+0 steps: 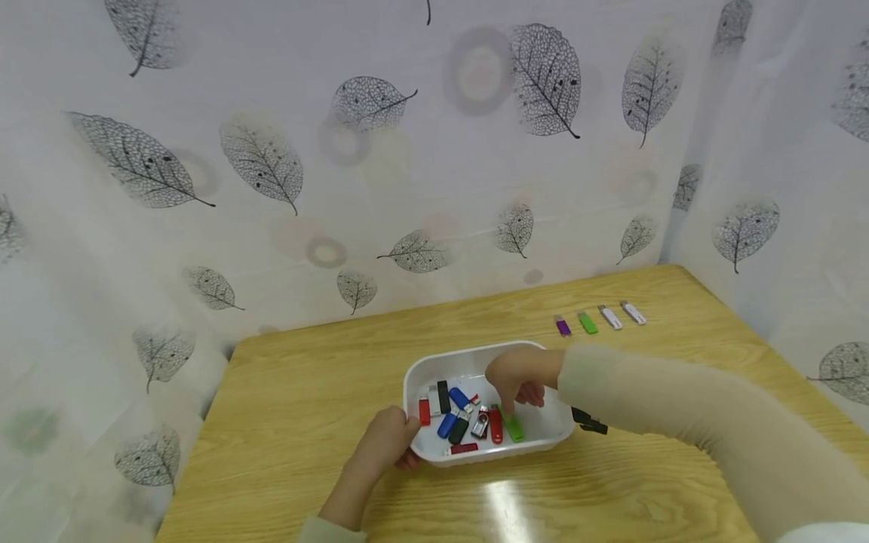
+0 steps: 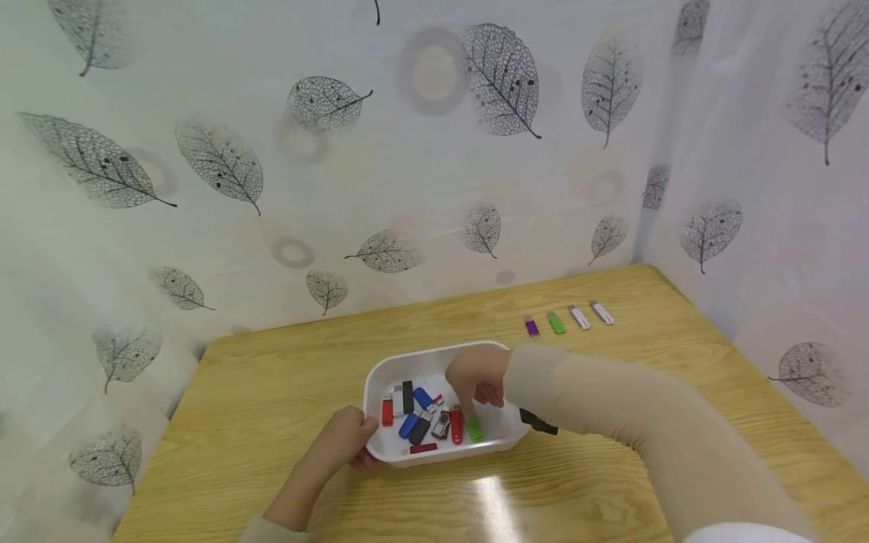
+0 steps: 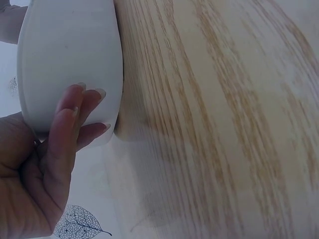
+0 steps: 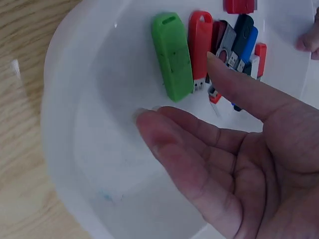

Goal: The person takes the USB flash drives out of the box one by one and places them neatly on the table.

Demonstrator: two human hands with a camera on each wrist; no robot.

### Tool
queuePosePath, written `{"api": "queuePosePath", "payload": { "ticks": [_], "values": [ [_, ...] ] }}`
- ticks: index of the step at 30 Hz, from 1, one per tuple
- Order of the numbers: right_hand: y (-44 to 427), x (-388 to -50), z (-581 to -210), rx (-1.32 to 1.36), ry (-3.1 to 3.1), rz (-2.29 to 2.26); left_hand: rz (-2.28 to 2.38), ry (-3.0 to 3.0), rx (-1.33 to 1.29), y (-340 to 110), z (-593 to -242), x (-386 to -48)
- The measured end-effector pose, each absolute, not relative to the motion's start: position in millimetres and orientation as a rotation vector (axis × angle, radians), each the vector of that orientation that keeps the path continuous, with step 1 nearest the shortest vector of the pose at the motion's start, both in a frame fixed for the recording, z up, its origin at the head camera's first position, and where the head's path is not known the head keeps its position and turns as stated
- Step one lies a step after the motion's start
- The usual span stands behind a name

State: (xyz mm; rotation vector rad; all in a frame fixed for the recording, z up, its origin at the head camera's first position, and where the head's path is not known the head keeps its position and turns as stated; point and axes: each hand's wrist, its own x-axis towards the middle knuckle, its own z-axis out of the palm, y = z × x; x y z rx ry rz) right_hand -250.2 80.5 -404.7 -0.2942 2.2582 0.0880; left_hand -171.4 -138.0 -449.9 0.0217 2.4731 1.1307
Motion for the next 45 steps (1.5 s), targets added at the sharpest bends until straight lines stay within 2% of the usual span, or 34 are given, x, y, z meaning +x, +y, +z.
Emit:
{"api": "queuePosePath", "payload": {
  "ticks": [14, 23, 35, 45],
  "values": [
    [62, -245, -430, -0.162, 2.169, 0.082, 1.174, 2.461, 0.027, -136, -448, -170],
    [67, -247, -429, -0.135, 2.251, 0.007, 1.159, 2.466, 0.040, -135, -449, -171],
    [86, -245, -379, -0.291, 2.381, -0.102, 1.145, 2.468, 0.034, -136, -450, -170],
    [131, -280, -326, -0.314, 2.376, -0.309, 1.137, 2.466, 0.033, -139, -446, -171]
  ]
}}
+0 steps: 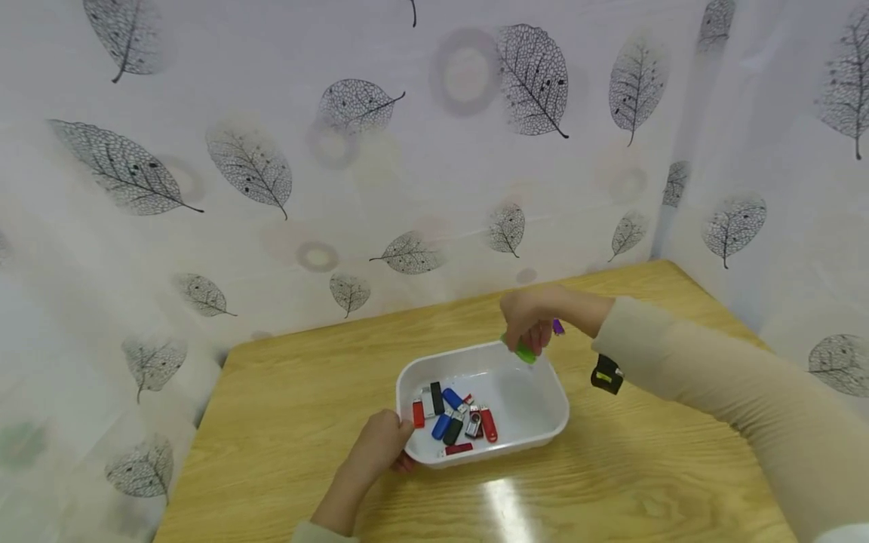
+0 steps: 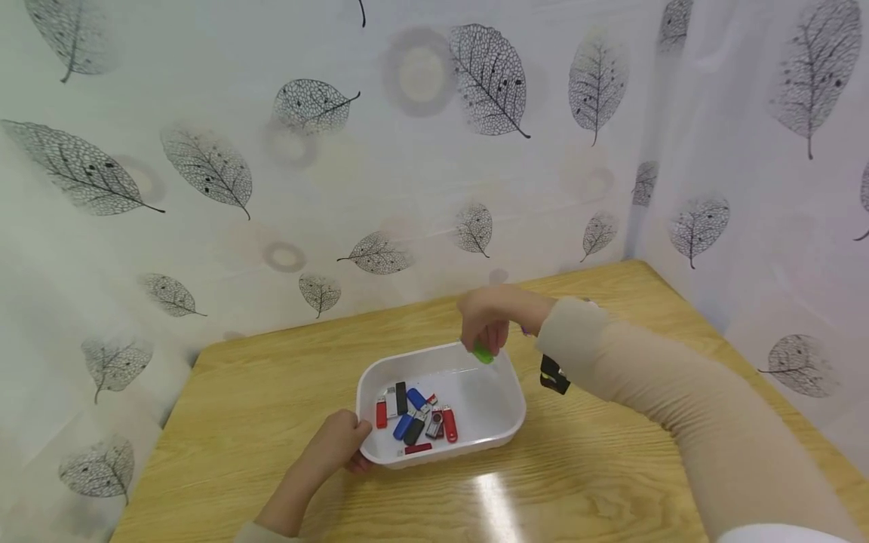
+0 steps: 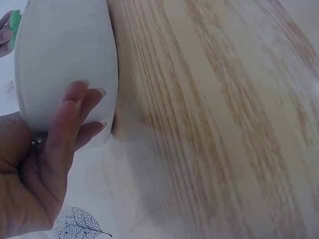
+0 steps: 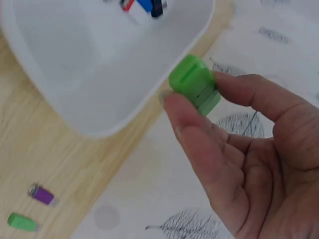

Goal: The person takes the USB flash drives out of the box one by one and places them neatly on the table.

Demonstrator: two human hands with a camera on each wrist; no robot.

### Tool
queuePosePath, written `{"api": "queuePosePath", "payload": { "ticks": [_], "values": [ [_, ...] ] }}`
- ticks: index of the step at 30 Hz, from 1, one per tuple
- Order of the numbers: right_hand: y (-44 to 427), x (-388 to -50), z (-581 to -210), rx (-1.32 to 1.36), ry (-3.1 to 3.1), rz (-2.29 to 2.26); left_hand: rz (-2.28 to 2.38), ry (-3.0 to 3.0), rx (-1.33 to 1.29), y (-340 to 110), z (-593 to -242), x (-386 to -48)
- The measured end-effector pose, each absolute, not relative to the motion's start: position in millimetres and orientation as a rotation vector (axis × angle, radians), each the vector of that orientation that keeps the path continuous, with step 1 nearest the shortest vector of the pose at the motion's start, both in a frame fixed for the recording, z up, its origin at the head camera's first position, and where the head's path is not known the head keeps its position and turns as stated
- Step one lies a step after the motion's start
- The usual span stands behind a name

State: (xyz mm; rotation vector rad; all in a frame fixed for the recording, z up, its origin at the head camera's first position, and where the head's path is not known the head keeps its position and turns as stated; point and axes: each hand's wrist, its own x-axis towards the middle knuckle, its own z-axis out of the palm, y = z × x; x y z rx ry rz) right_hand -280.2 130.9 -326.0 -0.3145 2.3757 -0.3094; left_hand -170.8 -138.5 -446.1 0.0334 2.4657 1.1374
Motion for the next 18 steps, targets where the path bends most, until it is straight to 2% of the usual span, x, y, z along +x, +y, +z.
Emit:
{"api": "queuePosePath", "payload": {
  "ticks": [5, 18],
  "values": [
    [152, -300, -330, -0.246, 2.400, -0.322, 1.134, 2.468, 0.013, -140, -442, -171],
    [169, -335, -393, -0.069, 2.502, -0.395, 1.155, 2.466, 0.001, -145, -445, -175]
  ]
}}
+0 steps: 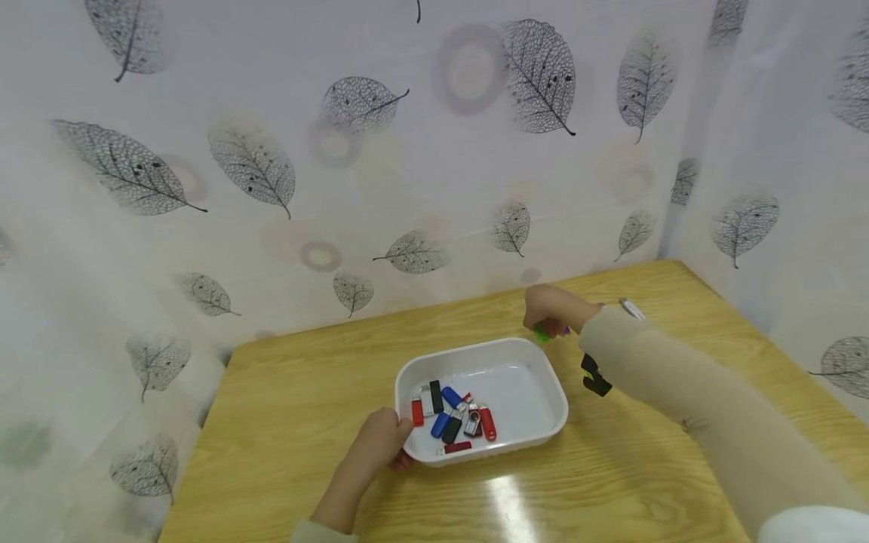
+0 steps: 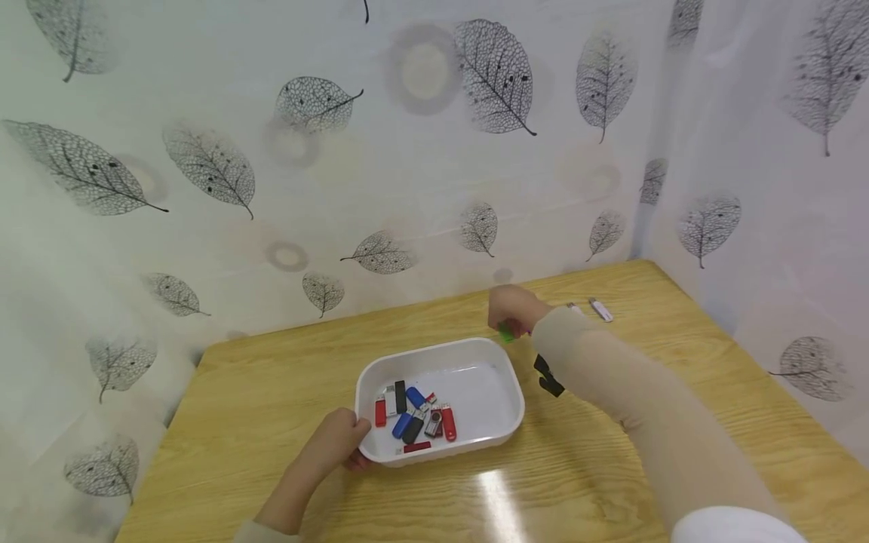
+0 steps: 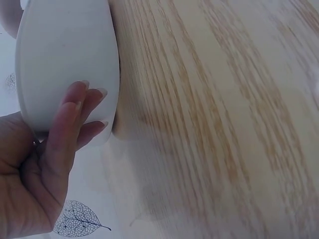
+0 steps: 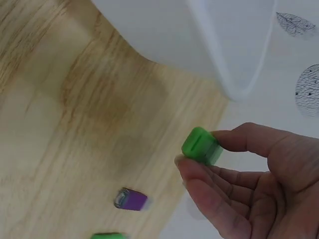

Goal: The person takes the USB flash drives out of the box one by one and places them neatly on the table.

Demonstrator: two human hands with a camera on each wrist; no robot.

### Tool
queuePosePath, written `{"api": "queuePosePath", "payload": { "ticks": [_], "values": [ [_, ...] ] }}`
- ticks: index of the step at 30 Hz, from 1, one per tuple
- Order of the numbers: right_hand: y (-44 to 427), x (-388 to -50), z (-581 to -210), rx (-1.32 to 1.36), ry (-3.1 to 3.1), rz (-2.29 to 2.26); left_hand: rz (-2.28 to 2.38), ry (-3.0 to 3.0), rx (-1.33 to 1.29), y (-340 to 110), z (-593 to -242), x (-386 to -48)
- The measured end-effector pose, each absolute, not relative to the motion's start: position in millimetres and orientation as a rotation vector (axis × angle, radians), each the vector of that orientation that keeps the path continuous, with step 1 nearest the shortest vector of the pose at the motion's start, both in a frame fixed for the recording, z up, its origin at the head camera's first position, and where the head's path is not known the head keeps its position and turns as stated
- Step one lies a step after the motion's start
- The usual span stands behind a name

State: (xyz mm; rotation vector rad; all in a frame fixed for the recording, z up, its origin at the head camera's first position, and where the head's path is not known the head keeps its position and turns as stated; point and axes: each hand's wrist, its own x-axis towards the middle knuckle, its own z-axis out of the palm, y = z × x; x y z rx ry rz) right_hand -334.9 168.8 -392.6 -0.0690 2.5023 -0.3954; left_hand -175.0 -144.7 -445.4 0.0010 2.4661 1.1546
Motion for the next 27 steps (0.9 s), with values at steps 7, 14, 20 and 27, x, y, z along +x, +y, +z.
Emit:
{"api": "queuePosePath", "payload": {
  "ticks": [7, 14, 20, 27],
  "values": [
    [175, -338, -407, -0.035, 2.563, -0.452, 1.149, 2.472, 0.018, -143, -442, -176],
    [177, -347, -424, -0.029, 2.597, -0.441, 1.169, 2.450, 0.004, -143, -438, -172],
    [178, -350, -435, -0.036, 2.626, -0.424, 1.175, 2.440, 0.002, -143, -440, -172],
    [177, -351, -437, -0.023, 2.646, -0.412, 1.163, 2.442, -0.010, -145, -444, -174]
  ]
}}
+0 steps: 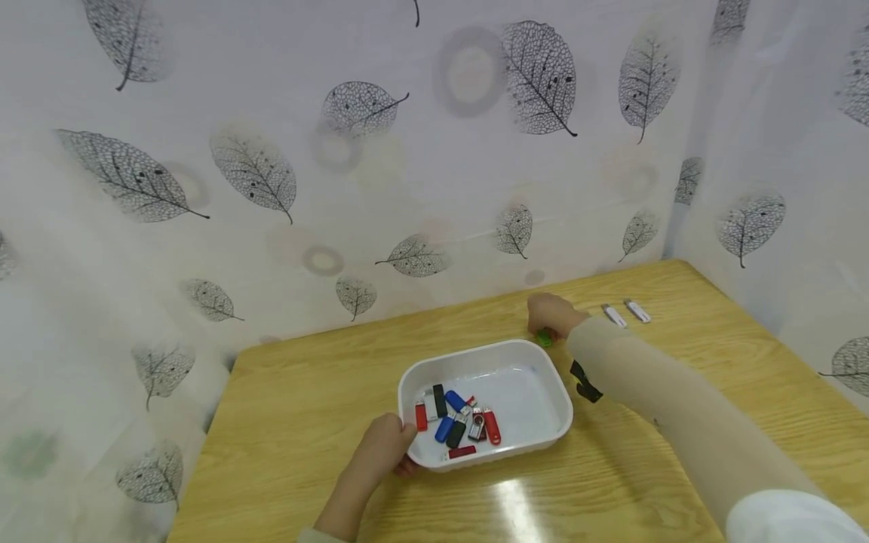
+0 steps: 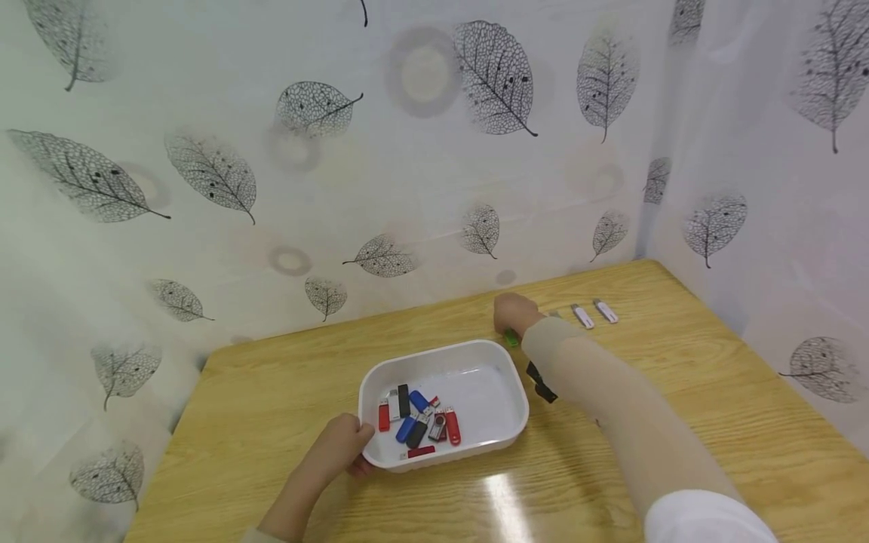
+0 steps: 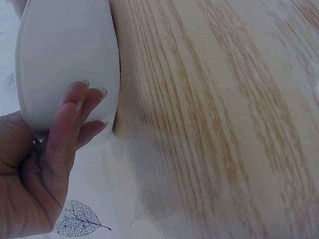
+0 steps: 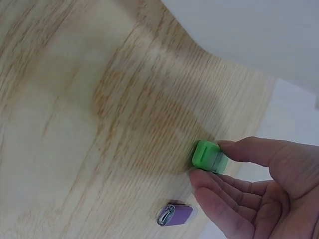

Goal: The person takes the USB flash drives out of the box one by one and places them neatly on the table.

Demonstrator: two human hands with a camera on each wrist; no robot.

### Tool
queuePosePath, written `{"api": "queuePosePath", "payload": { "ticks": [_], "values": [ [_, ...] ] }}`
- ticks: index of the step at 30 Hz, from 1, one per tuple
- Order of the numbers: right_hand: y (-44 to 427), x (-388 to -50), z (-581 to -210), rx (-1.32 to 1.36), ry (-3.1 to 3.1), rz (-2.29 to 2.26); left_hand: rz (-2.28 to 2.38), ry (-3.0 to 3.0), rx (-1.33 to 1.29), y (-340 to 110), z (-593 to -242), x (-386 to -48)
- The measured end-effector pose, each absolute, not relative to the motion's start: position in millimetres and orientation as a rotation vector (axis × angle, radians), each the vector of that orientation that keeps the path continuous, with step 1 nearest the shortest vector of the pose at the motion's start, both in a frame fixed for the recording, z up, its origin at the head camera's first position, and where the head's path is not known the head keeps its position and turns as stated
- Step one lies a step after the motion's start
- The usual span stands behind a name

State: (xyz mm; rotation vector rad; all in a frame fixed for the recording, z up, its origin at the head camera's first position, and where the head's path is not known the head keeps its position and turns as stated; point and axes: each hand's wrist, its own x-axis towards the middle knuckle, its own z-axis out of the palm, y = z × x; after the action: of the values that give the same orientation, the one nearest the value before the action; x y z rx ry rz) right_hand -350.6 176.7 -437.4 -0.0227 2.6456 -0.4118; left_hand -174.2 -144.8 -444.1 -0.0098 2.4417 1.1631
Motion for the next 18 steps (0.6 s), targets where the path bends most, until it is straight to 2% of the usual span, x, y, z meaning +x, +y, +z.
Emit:
{"api": "queuePosePath", "payload": {
  "ticks": [18],
  "values": [
    [178, -350, -425, -0.001, 2.605, -0.495, 1.187, 2.450, 0.003, -145, -446, -175]
  ]
}}
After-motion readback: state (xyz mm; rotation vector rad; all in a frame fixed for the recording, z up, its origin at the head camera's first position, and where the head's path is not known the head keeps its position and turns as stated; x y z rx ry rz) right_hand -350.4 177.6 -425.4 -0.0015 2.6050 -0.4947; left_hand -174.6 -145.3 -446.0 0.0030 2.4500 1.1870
